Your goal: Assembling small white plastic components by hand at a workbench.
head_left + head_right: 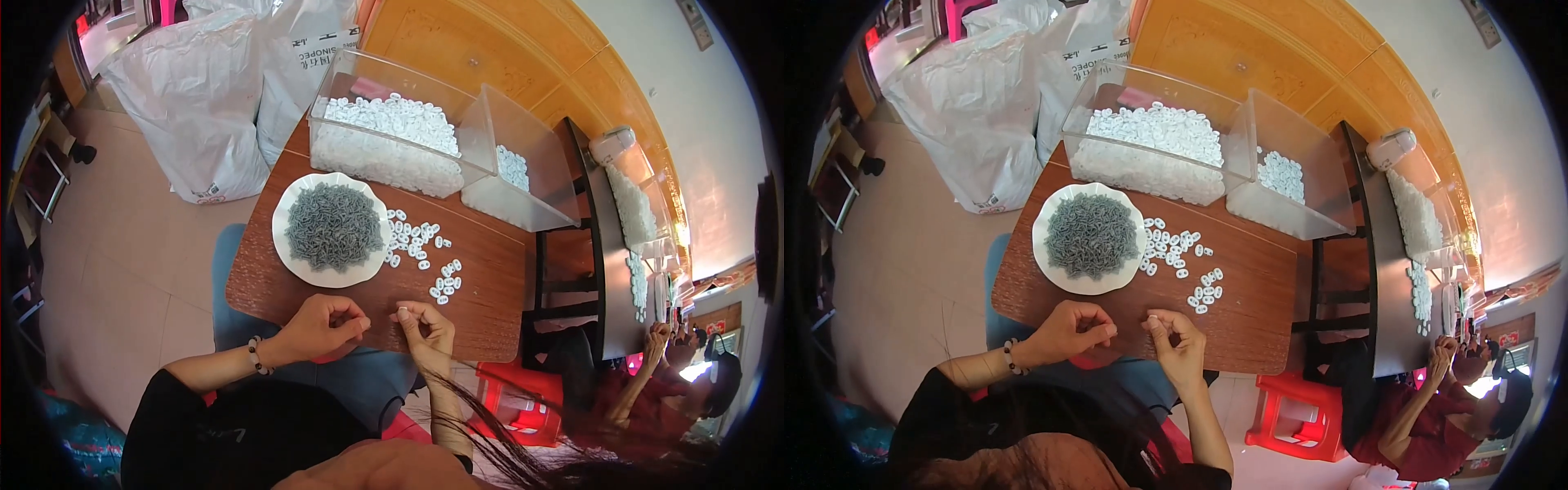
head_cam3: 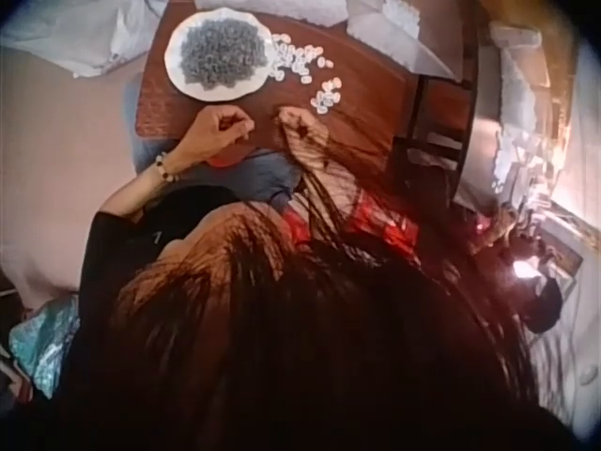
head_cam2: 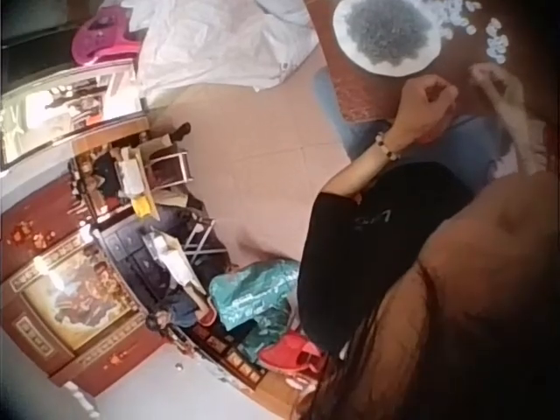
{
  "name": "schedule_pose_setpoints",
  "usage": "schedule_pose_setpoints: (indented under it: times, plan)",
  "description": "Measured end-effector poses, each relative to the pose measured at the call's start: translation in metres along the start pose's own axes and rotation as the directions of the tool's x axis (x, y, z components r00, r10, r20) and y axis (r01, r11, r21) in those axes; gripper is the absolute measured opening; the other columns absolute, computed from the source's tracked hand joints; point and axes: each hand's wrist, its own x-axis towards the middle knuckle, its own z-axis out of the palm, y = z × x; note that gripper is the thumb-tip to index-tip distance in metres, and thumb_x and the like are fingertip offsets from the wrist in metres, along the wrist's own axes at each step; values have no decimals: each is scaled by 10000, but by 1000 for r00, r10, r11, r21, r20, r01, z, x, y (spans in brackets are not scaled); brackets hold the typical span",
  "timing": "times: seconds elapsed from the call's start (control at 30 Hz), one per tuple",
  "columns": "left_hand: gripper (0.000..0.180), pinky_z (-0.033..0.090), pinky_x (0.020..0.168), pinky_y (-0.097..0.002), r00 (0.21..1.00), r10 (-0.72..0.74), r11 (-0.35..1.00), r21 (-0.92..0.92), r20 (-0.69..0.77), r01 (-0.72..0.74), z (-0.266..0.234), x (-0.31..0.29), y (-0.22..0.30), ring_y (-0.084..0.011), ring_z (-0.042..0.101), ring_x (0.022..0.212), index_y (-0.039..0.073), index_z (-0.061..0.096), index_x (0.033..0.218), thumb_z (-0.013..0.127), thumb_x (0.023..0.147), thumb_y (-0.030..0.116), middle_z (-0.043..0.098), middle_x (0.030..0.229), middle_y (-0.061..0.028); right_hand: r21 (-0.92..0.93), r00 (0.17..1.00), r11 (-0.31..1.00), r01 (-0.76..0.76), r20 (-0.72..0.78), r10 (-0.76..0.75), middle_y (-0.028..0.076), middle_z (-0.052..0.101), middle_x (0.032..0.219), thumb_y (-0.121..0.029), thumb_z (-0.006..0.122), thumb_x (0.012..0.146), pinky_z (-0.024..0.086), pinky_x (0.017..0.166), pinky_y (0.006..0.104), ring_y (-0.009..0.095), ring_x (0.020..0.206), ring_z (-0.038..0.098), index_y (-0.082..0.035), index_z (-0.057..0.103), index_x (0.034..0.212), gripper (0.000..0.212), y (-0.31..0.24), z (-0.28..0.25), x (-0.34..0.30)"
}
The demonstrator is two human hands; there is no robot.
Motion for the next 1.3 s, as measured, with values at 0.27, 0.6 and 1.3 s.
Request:
schedule_pose_setpoints:
  times: [0.27, 0.6, 1.3]
  plan:
    - [150, 449, 611, -187, 995, 60, 998, 5, -79, -59, 2, 6, 5, -35, 569, 716, 8, 634, 957, 635, 915, 152, 643, 805, -9, 126, 997, 990, -69, 51, 63, 114, 708, 911, -86, 601, 934, 486, 802, 224, 101, 863, 644, 43, 581, 1080, 196, -18, 5, -3]
    - [147, 433, 618, -181, 989, 91, 991, -92, -117, -102, -4, 13, 6, -28, 537, 706, 14, 641, 961, 630, 923, 156, 637, 829, 1, 253, 992, 964, -83, 113, 56, 99, 705, 925, -56, 590, 935, 477, 793, 211, 83, 856, 627, 30, 584, 1058, 151, -34, 19, 5]
    - [174, 440, 641, -188, 989, 112, 994, 18, -93, -111, -4, 13, 1, -26, 535, 732, -2, 647, 961, 640, 920, 166, 625, 826, 17, 126, 1000, 992, -8, 31, 4, -13, 660, 829, -35, 656, 885, 424, 651, 158, 16, 729, 550, 18, 685, 959, 96, -38, 26, 3]
